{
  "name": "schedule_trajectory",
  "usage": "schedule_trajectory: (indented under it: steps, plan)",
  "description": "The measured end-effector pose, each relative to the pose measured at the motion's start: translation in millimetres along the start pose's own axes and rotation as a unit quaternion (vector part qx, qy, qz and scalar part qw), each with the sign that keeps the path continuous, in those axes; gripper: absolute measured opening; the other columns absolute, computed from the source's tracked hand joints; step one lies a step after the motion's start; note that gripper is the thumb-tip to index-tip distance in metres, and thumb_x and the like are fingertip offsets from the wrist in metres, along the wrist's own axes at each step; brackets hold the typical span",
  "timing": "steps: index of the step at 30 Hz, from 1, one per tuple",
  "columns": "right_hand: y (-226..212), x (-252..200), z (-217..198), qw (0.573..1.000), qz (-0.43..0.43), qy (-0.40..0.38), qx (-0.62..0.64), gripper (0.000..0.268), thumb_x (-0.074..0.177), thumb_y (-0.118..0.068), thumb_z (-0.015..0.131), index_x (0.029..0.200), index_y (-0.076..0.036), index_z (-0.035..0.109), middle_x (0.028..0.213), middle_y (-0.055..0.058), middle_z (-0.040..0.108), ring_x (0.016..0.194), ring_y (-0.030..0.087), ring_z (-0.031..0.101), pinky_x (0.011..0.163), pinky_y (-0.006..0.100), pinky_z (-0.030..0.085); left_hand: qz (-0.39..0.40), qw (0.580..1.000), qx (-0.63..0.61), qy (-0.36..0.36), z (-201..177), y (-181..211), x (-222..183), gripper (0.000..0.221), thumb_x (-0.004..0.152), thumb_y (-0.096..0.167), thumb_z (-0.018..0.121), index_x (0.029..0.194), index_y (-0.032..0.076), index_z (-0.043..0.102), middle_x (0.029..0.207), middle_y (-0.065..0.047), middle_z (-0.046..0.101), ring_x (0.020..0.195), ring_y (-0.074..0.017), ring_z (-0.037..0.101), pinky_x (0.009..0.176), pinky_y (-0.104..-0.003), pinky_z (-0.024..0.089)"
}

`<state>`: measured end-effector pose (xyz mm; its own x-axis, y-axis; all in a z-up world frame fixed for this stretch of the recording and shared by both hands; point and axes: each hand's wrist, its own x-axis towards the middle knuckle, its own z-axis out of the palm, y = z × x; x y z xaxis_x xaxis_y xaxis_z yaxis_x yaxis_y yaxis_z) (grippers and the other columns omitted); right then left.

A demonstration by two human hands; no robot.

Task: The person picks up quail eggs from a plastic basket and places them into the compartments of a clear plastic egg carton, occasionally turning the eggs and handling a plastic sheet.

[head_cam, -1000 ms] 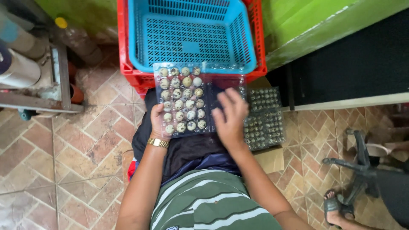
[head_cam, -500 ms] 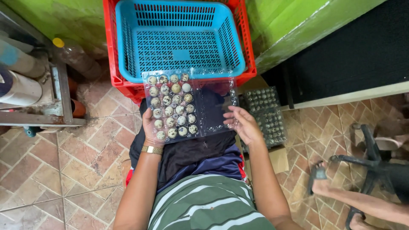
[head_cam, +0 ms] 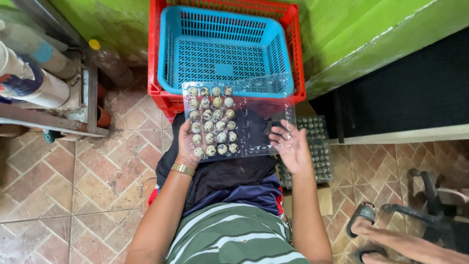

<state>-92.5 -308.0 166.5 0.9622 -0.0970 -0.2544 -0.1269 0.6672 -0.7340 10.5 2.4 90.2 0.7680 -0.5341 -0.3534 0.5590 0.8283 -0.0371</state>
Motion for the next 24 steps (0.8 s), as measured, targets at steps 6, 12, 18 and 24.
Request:
schedule_trajectory:
  steps: [6,12,18,24]
  plan:
    - [44,15,-7,0.979,0.044,-0.042,0.194,0.06,0.1,-0.056,0.046,0.139,-0.013,0.062,0.138,0.018,0.064,0.125,0.037,0.061,0.106,0.053,0.045,-0.019,1.0,0.002,-0.003,27,-3,-9,0.056,0.084,0.046,0.064,0.119,0.004,0.072,0.109,-0.021,0.073,0.098,-0.0383,0.071,0.093,-0.055,0.054]
    - [79,36,27,0.976,0.129,-0.054,0.165,0.072,0.097,-0.062,0.049,0.147,-0.011,0.053,0.136,0.018,0.064,0.117,0.032,0.065,0.098,0.047,0.054,-0.037,0.999,0.03,-0.001,17,-2,0,0.055,0.086,0.049,0.063,0.116,0.005,0.073,0.103,-0.018,0.074,0.086,-0.0352,0.073,0.082,-0.05,0.06]
    - [102,59,13,0.973,0.176,-0.074,0.128,0.07,0.095,-0.069,0.049,0.143,-0.02,0.055,0.127,0.009,0.069,0.105,0.025,0.071,0.088,0.033,0.06,-0.041,0.997,0.064,0.005,5,0,8,0.051,0.089,0.05,0.062,0.114,0.006,0.073,0.101,-0.016,0.074,0.082,-0.0318,0.072,0.079,-0.048,0.06]
    - [143,92,-83,0.962,0.221,-0.107,0.116,0.086,0.09,-0.08,0.045,0.154,-0.021,0.04,0.144,0.016,0.055,0.124,0.033,0.062,0.098,0.049,0.054,-0.055,0.993,0.103,0.003,-6,-5,13,0.059,0.088,0.058,0.062,0.114,0.006,0.072,0.097,-0.011,0.074,0.078,-0.0276,0.072,0.071,-0.046,0.062]
